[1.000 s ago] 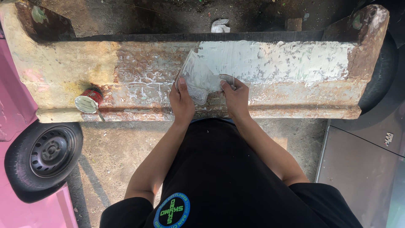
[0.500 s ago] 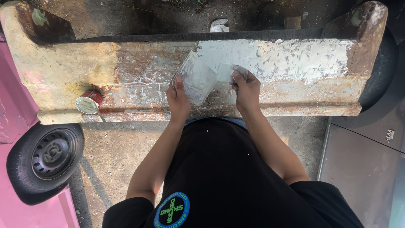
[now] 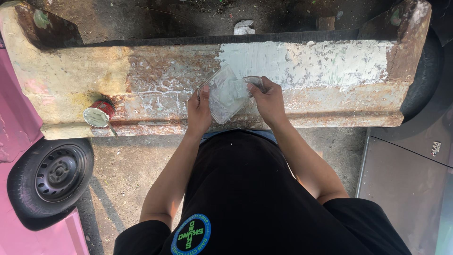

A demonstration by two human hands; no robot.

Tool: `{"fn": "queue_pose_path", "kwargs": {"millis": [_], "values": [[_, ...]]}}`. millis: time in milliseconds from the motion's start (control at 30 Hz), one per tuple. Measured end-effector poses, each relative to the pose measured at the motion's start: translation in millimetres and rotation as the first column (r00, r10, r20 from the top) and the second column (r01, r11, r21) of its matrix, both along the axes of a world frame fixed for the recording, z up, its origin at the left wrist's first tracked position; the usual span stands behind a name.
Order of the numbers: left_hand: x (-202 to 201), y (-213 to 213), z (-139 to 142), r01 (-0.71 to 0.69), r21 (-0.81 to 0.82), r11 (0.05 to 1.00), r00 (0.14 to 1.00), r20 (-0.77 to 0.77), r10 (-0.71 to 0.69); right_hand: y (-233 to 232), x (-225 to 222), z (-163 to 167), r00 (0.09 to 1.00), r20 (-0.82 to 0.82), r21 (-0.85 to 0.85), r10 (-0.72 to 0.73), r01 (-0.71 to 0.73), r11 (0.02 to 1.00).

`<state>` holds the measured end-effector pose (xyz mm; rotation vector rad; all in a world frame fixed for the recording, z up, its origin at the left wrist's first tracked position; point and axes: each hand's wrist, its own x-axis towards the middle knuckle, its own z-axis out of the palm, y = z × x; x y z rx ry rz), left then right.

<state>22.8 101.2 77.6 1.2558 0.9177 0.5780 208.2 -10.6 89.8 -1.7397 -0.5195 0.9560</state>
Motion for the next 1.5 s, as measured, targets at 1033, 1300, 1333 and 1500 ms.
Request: {"fn": "queue_pose_path", "kwargs": {"millis": [1033,1300,1333,1500], "values": [[5,15,-12,0.111,0.042,0.993,0.970,-0.222,-0.099,-49,78,-41,0.731,-0.604,0.037,-0.317,0.423,0.906],[5,6,-10,0.027,-0.055,0.998,0.956,-0.290,-0.042,-22,130,-44,0.902,0.427,-0.123,-0.064,0.128,0.984],[6,5,-10,0.022,-0.054,0.998,0.956,-0.292,-0.036,-14,135,-44,0.798,0.601,-0.099,0.038,0.027,0.995],[14,0,-7,-0.010,-0.114,0.993,0.928,-0.371,-0.033,5,132,-55,0.239,0.873,-0.354,0.424,-0.286,0.890]]}}
